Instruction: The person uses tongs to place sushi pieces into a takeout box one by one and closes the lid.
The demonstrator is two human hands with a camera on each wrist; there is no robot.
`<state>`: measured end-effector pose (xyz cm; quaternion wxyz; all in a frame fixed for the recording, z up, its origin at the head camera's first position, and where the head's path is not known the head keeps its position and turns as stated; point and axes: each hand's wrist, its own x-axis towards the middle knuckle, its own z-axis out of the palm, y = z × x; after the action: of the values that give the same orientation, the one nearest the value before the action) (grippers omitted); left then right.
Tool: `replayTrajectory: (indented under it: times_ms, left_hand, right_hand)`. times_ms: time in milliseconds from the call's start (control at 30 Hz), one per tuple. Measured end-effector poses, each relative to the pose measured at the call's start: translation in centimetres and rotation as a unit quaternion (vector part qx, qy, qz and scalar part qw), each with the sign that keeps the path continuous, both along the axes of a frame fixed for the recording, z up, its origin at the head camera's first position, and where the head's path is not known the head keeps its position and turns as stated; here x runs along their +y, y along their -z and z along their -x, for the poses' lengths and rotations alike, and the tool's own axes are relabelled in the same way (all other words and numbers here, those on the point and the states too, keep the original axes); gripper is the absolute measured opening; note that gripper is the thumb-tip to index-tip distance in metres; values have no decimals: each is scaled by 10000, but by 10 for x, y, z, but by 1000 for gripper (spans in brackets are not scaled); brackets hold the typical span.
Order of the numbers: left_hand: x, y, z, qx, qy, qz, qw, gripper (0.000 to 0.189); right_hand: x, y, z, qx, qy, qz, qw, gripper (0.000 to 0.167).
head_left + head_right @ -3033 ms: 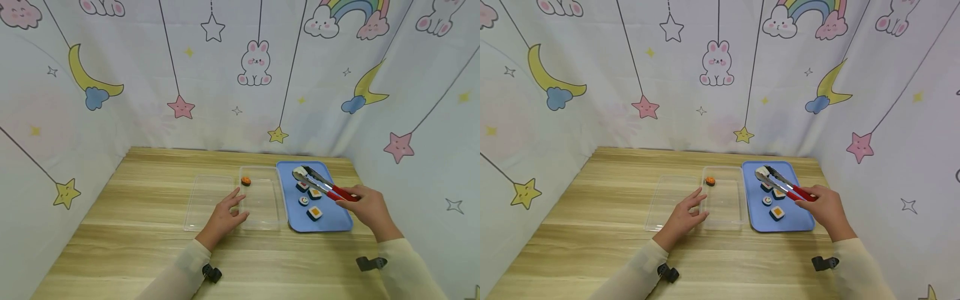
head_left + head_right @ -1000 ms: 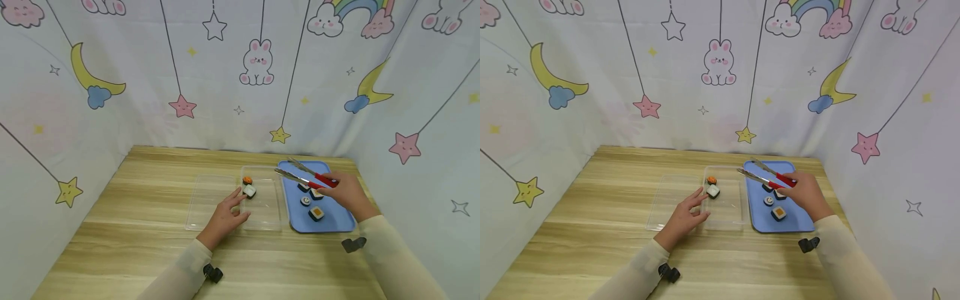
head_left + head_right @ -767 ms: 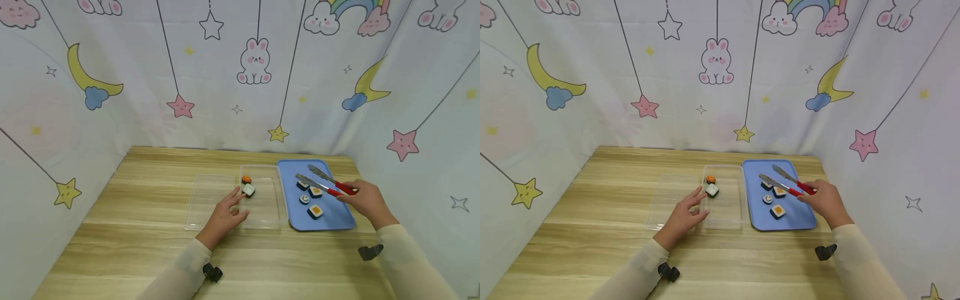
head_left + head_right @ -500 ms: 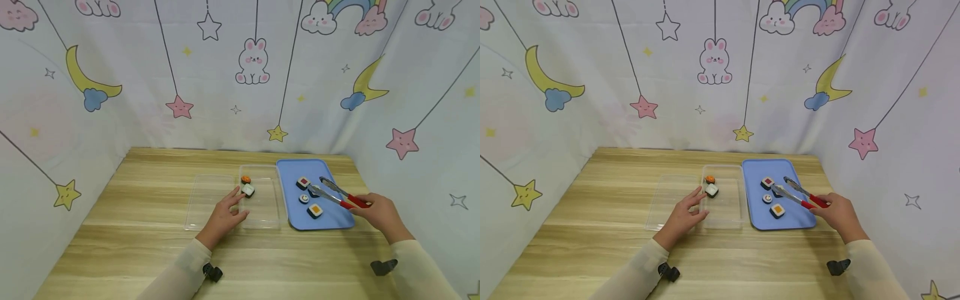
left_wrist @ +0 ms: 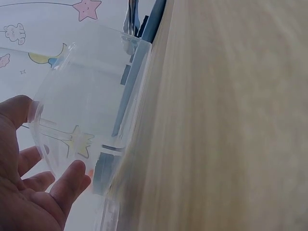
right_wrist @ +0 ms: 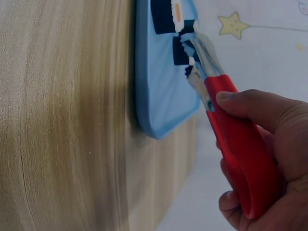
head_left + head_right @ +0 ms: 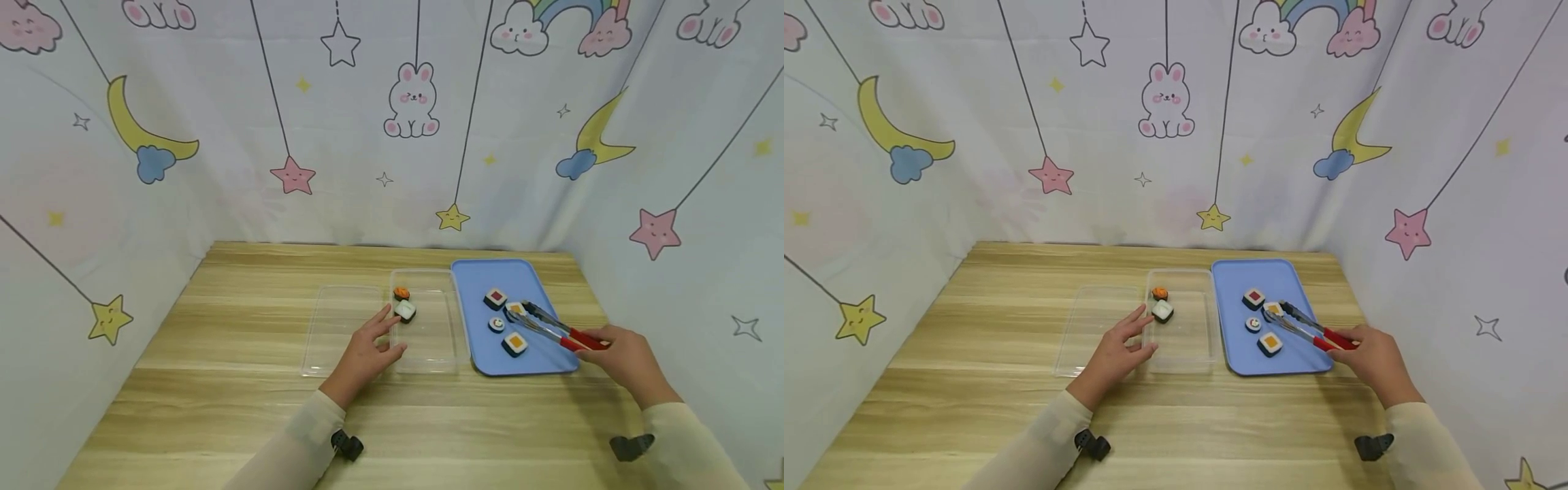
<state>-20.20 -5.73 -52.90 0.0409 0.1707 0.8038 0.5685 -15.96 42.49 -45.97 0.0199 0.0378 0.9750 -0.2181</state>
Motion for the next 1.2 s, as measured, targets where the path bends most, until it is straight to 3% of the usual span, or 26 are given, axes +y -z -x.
replayTrajectory:
  times_ms: [467, 733, 1200]
  left_hand:
    - [0, 1, 0, 182, -36, 61, 9998, 59]
    - [-1, 3, 2, 103, -5, 138, 9999, 60]
    - [-1, 3, 1, 118, 30, 16, 9999, 60]
  right_hand:
    - [-5, -3, -2, 116, 50, 74, 9999, 60]
    - [-3, -3, -2, 176, 56, 116, 9998, 60]
    - [-19, -32, 6, 519, -101, 249, 9983, 64]
